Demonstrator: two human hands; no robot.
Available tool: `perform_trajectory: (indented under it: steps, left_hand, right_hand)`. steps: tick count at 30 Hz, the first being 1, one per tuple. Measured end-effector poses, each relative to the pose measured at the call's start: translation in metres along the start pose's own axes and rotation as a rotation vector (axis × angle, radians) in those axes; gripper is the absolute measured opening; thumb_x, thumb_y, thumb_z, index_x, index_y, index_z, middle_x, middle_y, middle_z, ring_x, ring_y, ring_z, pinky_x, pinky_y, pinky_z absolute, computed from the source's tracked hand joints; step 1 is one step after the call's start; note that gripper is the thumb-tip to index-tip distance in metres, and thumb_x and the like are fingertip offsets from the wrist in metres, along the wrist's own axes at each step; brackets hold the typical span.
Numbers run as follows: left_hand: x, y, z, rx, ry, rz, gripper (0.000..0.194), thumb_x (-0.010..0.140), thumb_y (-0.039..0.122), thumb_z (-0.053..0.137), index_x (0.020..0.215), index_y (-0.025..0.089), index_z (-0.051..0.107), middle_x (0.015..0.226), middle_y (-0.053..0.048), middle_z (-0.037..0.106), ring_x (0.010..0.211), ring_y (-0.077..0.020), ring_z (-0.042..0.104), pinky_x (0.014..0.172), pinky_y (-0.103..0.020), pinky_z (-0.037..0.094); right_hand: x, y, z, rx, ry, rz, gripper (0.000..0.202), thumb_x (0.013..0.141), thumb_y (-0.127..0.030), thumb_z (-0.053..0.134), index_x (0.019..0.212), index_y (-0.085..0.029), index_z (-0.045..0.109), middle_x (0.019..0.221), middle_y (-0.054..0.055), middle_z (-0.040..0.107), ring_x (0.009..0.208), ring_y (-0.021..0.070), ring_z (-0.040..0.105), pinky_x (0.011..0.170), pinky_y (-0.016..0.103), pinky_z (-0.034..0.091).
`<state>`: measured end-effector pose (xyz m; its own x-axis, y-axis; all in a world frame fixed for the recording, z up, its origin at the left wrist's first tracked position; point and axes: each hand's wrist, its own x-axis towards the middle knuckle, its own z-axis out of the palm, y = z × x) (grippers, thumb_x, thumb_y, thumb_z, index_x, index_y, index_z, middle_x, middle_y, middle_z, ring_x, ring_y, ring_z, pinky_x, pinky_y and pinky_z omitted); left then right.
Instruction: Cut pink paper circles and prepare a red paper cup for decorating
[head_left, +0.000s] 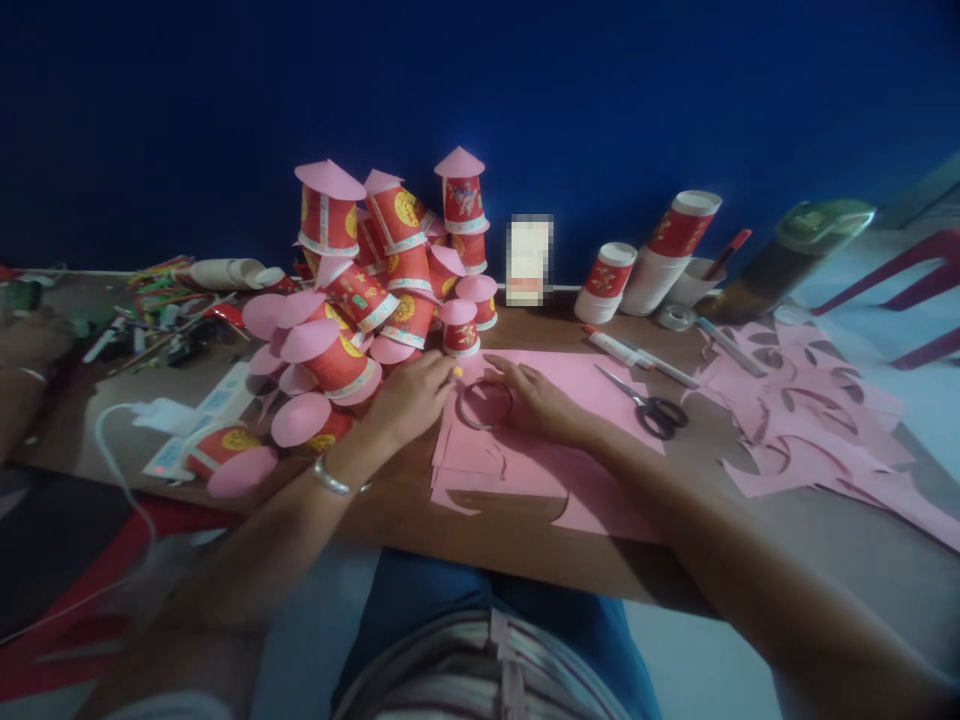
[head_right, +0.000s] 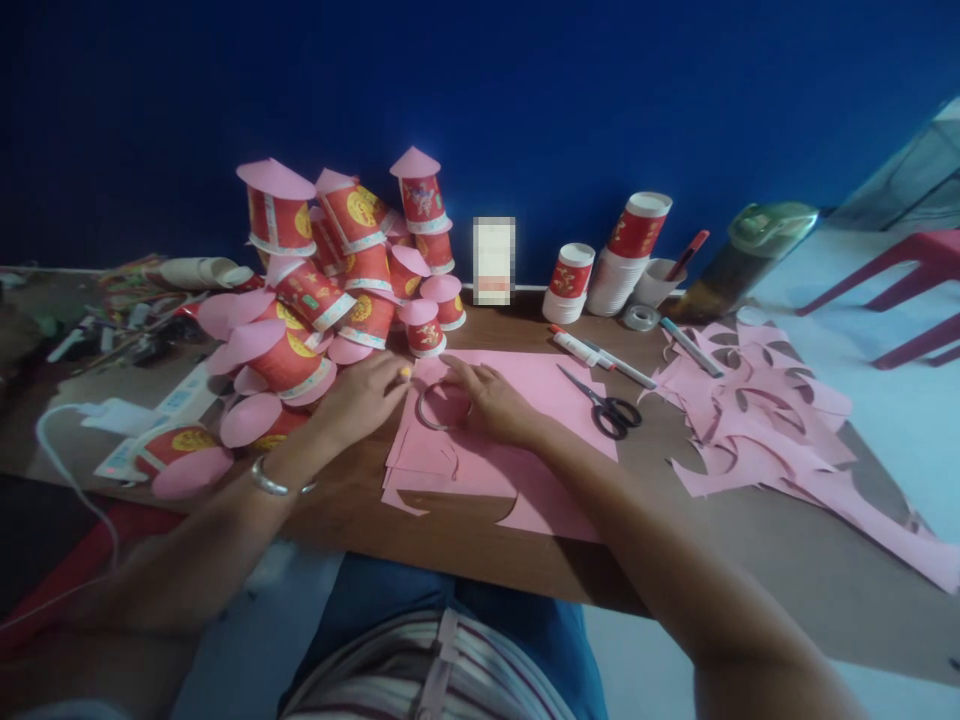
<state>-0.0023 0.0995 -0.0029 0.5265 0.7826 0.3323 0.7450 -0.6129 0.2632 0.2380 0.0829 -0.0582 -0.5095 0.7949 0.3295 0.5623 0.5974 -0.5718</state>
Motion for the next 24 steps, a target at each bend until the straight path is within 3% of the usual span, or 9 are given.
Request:
perform_trajectory:
  steps: [2, 4, 9, 16, 24]
  left_hand:
    - [-0.013, -0.003, -0.001, -0.177, 0.115, -0.12, 0.002, 0.091, 0.021, 0.063, 0.09, 0.021, 0.065, 0.092, -0.004, 0.072, 0.086, -0.0192, 0.067, 0.081, -0.031, 0.053]
    - [-0.02, -0.005, 0.002, -0.408, 0.172, -0.256, 0.008, 0.087, 0.028, 0.069, 0.091, 0.022, 0.065, 0.089, -0.002, 0.074, 0.08, -0.0174, 0.069, 0.076, -0.029, 0.054]
    - [-0.017, -0.009, 0.02, -0.745, 0.282, -0.452, 0.019, 0.08, 0.034, 0.076, 0.09, 0.02, 0.068, 0.082, -0.001, 0.074, 0.073, -0.0163, 0.069, 0.066, -0.026, 0.054]
    - [-0.005, -0.006, 0.041, -0.918, 0.32, -0.539, 0.025, 0.072, 0.031, 0.081, 0.087, 0.018, 0.067, 0.083, -0.002, 0.073, 0.067, -0.0133, 0.065, 0.062, -0.025, 0.054]
    - [0.001, -0.011, 0.056, -0.99, 0.293, -0.546, 0.027, 0.071, 0.033, 0.081, 0.087, 0.017, 0.066, 0.081, -0.003, 0.073, 0.072, -0.0158, 0.068, 0.065, -0.028, 0.055]
  right_hand:
    - [0.0, 0.001, 0.0, -0.017, -0.015, 0.027, 0.089, 0.073, -0.023, 0.081, 0.153, -0.021, 0.043, 0.142, 0.018, 0.064, 0.136, 0.0365, 0.056, 0.113, 0.056, 0.044]
    - [0.001, 0.003, -0.001, -0.037, -0.033, 0.054, 0.075, 0.074, -0.026, 0.083, 0.143, -0.022, 0.055, 0.145, 0.019, 0.06, 0.137, 0.037, 0.056, 0.113, 0.057, 0.045]
    - [0.002, 0.004, -0.002, -0.055, -0.044, 0.072, 0.073, 0.071, -0.027, 0.088, 0.138, -0.022, 0.061, 0.142, 0.018, 0.061, 0.135, 0.037, 0.056, 0.113, 0.057, 0.046]
    - [0.002, 0.004, -0.002, -0.048, -0.001, 0.066, 0.064, 0.071, -0.023, 0.086, 0.131, -0.023, 0.063, 0.127, 0.014, 0.066, 0.119, 0.0322, 0.064, 0.103, 0.051, 0.053]
    - [0.002, 0.003, -0.001, -0.054, -0.002, 0.063, 0.058, 0.073, -0.019, 0.081, 0.129, -0.021, 0.064, 0.127, 0.015, 0.067, 0.12, 0.0331, 0.064, 0.104, 0.051, 0.052]
